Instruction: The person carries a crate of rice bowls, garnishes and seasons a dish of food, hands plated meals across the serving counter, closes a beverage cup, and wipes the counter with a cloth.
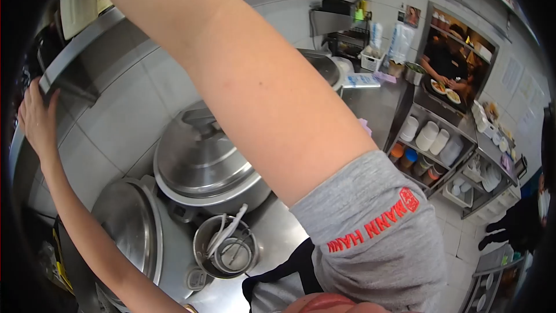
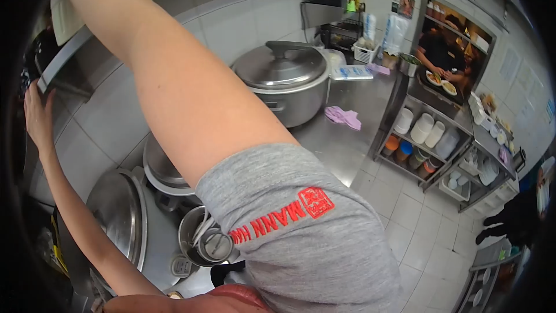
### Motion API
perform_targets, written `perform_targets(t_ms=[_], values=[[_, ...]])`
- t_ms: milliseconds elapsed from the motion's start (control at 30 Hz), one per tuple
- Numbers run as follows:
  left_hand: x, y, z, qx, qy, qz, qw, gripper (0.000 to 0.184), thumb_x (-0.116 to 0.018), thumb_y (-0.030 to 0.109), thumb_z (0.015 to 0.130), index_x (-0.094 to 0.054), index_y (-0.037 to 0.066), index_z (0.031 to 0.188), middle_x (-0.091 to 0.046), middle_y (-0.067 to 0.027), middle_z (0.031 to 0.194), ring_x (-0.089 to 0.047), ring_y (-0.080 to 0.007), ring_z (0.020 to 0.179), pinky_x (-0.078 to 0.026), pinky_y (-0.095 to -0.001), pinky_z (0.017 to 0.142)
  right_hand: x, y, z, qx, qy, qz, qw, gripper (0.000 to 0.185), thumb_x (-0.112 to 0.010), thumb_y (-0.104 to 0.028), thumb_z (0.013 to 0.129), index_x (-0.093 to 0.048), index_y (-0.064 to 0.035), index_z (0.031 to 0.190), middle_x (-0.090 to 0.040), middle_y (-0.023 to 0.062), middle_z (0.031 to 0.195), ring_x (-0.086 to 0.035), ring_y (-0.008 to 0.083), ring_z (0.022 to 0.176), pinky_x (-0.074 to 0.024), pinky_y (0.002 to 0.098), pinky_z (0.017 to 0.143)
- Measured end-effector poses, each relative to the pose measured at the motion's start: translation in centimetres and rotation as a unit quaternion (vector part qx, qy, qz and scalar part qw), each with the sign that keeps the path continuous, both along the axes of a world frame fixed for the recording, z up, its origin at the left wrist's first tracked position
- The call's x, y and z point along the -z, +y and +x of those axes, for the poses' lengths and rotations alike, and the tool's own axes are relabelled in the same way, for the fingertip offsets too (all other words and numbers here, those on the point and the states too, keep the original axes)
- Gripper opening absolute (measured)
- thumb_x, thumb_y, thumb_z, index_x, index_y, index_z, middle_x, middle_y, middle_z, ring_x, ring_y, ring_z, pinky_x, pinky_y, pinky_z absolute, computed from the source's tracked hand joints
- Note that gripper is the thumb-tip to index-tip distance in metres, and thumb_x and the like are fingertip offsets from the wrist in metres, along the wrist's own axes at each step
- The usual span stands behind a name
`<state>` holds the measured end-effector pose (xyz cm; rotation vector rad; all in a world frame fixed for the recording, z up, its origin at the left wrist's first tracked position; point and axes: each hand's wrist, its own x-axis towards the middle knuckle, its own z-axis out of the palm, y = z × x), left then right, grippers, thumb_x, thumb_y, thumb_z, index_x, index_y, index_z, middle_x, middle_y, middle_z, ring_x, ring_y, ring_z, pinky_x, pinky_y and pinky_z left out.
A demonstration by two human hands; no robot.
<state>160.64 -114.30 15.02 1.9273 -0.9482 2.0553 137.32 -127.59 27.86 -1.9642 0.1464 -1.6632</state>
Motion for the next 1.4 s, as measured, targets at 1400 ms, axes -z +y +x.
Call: perform_targets(t_ms=[1400], values=[[42.0, -39.4, -82.3, 0.732, 0.581, 0.355, -0.015, 0.084, -0.078, 0.019, 0.049, -0.036, 0.001, 0.119, -0.045, -0.0106, 0.114, -0.045, -0.0202, 0.106, -0.033, -0.0334, 0.091, 37.2, -25.7, -75.8, 0.275, 0.647, 0.047, 0.709, 0.076, -0.06, -0.057, 0.061, -0.047, -0.0007, 0.11, -0.054, 0.0182, 0.097, -0.058, 0.0295, 0.083, -0.0464, 0.0362, 0.065]])
